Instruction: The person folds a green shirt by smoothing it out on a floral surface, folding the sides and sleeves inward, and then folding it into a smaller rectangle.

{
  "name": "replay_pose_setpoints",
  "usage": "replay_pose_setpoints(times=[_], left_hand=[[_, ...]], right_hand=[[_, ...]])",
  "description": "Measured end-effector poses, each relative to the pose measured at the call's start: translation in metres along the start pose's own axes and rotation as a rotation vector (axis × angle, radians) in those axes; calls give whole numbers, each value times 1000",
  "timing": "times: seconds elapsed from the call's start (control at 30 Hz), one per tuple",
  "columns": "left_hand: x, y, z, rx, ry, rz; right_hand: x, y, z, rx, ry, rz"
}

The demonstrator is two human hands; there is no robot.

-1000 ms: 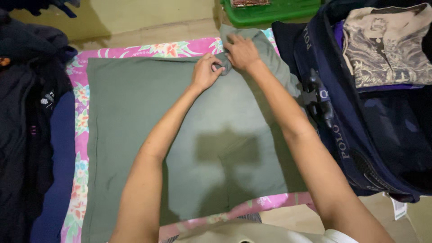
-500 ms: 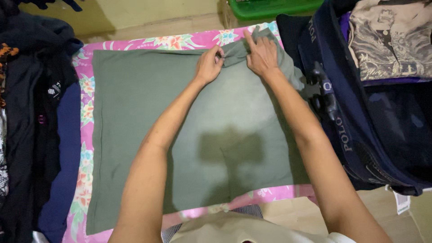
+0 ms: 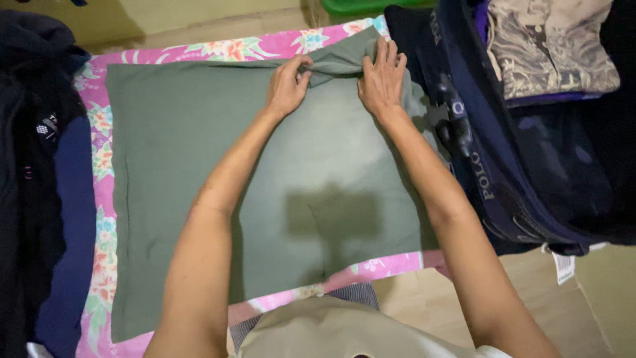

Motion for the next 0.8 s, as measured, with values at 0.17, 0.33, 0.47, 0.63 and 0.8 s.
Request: replay_pose_setpoints(times=[0.17, 0.33, 0.47, 0.63, 0.8], left_hand=[[15, -13, -32, -125, 68, -90], [27, -41, -53, -139, 73, -21], [39, -55, -61, -154, 182, 70], [60, -73, -61, -130, 195, 134], [71, -83, -47, -122, 183, 213]], right_hand=[[32, -31, 3, 93, 65, -120], [45, -54, 7, 73, 263, -64], [66, -68, 23, 131, 347, -86], [86, -86, 41, 177, 325, -72], [96, -89, 46, 134, 561, 316]])
Point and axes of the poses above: each hand's wrist, its own y-axis towards the middle knuckle, its own x-axis out of the back of the hand, z = x × y, the point moved 4 cm from there along y, towards the middle knuckle, and after that the axes turned 8 degrees about y, right-handed, at the moved point
